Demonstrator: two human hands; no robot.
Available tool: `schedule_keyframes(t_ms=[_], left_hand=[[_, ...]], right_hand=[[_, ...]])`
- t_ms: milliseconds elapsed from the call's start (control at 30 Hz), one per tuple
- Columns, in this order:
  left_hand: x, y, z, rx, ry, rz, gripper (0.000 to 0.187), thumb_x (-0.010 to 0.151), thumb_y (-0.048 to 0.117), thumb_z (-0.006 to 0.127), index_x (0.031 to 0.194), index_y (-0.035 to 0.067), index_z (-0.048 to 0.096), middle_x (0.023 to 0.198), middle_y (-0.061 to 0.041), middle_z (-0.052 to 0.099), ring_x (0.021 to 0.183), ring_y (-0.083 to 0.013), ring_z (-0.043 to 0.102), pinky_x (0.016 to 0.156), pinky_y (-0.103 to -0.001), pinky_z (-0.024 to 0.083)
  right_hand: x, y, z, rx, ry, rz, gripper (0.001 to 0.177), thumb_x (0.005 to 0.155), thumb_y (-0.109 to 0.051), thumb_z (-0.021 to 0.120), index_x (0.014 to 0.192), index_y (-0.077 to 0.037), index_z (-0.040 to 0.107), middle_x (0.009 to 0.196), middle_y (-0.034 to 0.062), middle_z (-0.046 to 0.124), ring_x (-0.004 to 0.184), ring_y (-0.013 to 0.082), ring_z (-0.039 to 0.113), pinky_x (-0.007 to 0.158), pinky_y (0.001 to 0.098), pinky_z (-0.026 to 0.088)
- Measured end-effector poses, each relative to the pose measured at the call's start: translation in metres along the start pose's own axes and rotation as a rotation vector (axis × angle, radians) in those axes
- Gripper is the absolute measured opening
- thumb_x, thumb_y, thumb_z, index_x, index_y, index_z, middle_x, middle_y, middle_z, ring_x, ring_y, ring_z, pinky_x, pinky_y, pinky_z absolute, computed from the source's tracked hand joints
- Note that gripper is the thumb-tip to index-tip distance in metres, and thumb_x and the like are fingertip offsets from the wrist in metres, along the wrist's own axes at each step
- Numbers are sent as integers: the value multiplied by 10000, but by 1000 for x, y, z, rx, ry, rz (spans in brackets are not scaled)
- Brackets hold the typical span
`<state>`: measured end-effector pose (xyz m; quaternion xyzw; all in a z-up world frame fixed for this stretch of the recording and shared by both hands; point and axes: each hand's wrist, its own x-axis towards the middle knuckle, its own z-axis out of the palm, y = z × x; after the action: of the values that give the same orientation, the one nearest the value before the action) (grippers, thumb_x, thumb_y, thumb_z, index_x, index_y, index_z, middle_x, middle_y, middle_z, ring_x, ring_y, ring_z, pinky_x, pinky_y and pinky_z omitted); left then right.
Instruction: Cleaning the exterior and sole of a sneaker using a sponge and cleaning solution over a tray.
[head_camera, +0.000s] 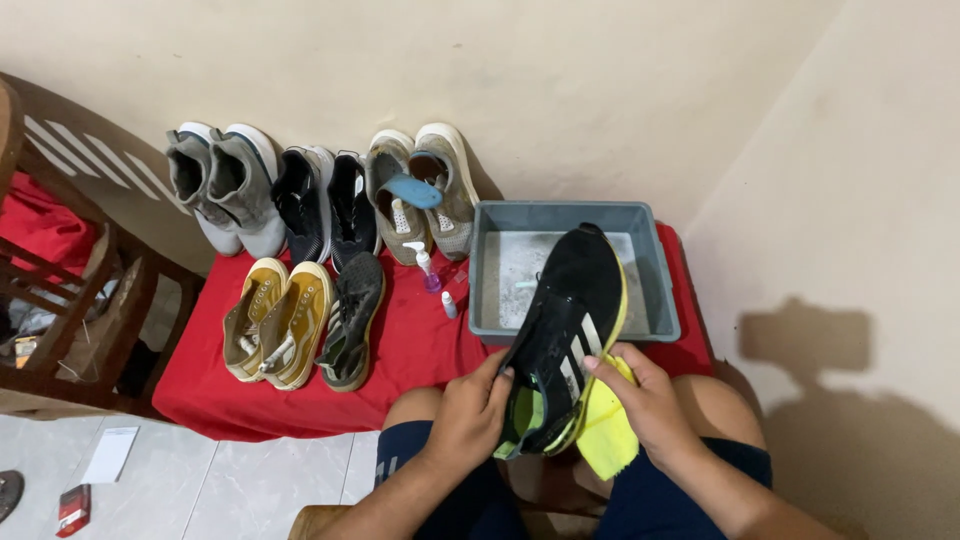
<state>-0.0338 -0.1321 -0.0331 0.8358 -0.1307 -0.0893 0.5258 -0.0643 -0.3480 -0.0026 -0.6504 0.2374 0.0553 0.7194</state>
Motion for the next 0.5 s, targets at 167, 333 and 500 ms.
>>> schedule_keyframes(t_ms=[167, 333, 500], left_hand=[[0, 3, 1, 66, 61, 29, 368, 1028, 224, 460, 1338, 122, 631, 1028, -104, 790, 931, -264, 762, 769, -362, 552], [-7, 11, 7, 141, 36, 143, 411, 1031, 217, 446, 1409, 124, 578, 1155, -129, 747, 1029, -326, 725, 838, -418, 542], [-14, 9, 22, 215, 16, 275, 444, 1041, 223, 490, 1454, 64, 528, 1121, -134, 712, 963, -309, 719, 797, -427, 588]], right_hand=[[-3, -4, 1, -361, 38, 31, 490, 800, -366, 757, 1228, -135, 697, 1057, 65, 768, 919, 191, 706, 760, 308, 514], [2, 11, 3, -528, -54, 33, 1041, 626, -500, 835, 1514, -197, 385, 1489, 12, 553, 1405, 172, 512, 1143, 346, 419], [11, 27, -3, -587, -42, -83, 1161, 595, -407, 932, 1562, -232, 315, 1519, 66, 459, 1436, 212, 437, 1164, 388, 387]])
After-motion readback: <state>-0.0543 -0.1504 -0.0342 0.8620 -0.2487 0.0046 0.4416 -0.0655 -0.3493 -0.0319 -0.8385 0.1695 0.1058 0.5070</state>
